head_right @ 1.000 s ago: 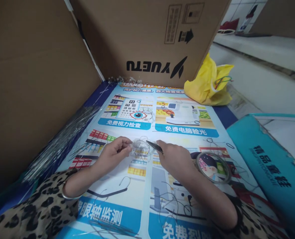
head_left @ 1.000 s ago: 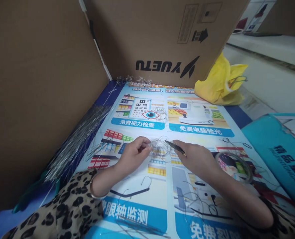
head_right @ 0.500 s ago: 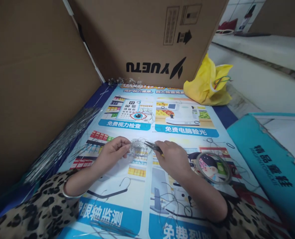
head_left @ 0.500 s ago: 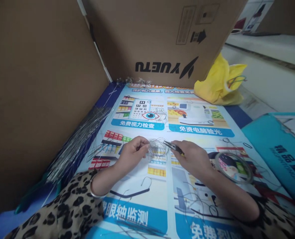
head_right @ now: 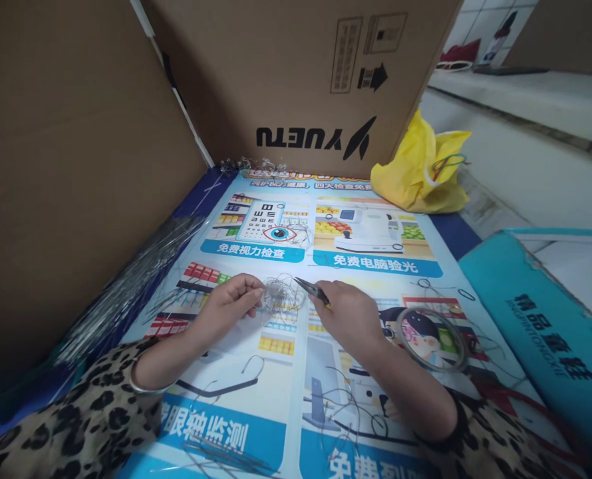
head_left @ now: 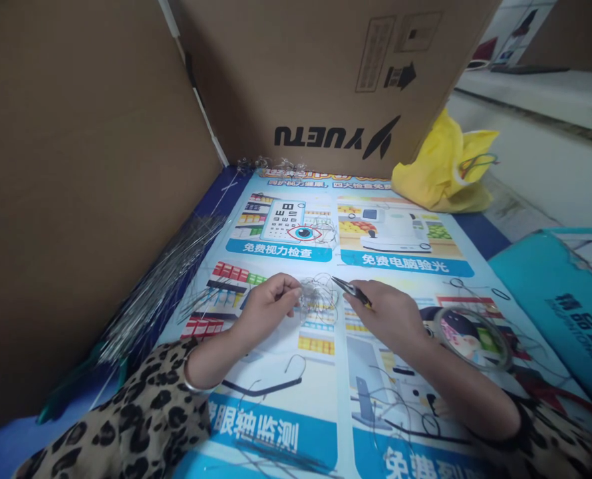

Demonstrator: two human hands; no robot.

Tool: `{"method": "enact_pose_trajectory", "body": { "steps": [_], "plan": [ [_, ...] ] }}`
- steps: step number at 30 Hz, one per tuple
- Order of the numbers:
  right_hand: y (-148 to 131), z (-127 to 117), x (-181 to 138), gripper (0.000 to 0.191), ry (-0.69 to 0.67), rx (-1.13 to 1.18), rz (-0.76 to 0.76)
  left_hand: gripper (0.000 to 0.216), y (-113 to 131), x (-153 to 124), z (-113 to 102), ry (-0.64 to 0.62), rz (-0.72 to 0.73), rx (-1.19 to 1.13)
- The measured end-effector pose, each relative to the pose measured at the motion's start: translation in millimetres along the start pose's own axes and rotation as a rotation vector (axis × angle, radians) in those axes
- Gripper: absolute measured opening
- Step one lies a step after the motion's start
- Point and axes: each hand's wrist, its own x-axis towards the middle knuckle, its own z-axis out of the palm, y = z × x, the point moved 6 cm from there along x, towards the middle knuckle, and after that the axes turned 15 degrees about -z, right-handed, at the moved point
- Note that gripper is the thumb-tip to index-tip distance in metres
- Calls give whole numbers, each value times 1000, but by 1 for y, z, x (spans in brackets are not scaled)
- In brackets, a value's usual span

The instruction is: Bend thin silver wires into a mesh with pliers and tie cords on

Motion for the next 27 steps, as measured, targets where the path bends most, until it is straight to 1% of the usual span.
{"method": "enact_pose_trajectory", "body": {
  "steps": [3, 7, 12, 20, 27],
  "plan": [
    [-1, 0, -2, 27, 25, 24, -25, 14, 2, -1, 0, 2, -15, -3],
    [-3, 1, -3, 25, 101, 77, -88, 14, 2, 0, 0, -11, -9, -12],
    [-6, 4, -3, 23, 102, 59, -147, 13, 1, 1, 1, -23, 6, -4],
    [-5, 3, -3, 23, 89, 33, -79, 12, -1, 1, 2, -46, 18, 41],
    [-7, 4, -3, 21, 94, 17, -121, 13, 1, -1, 1, -36, 37, 61]
  ]
}}
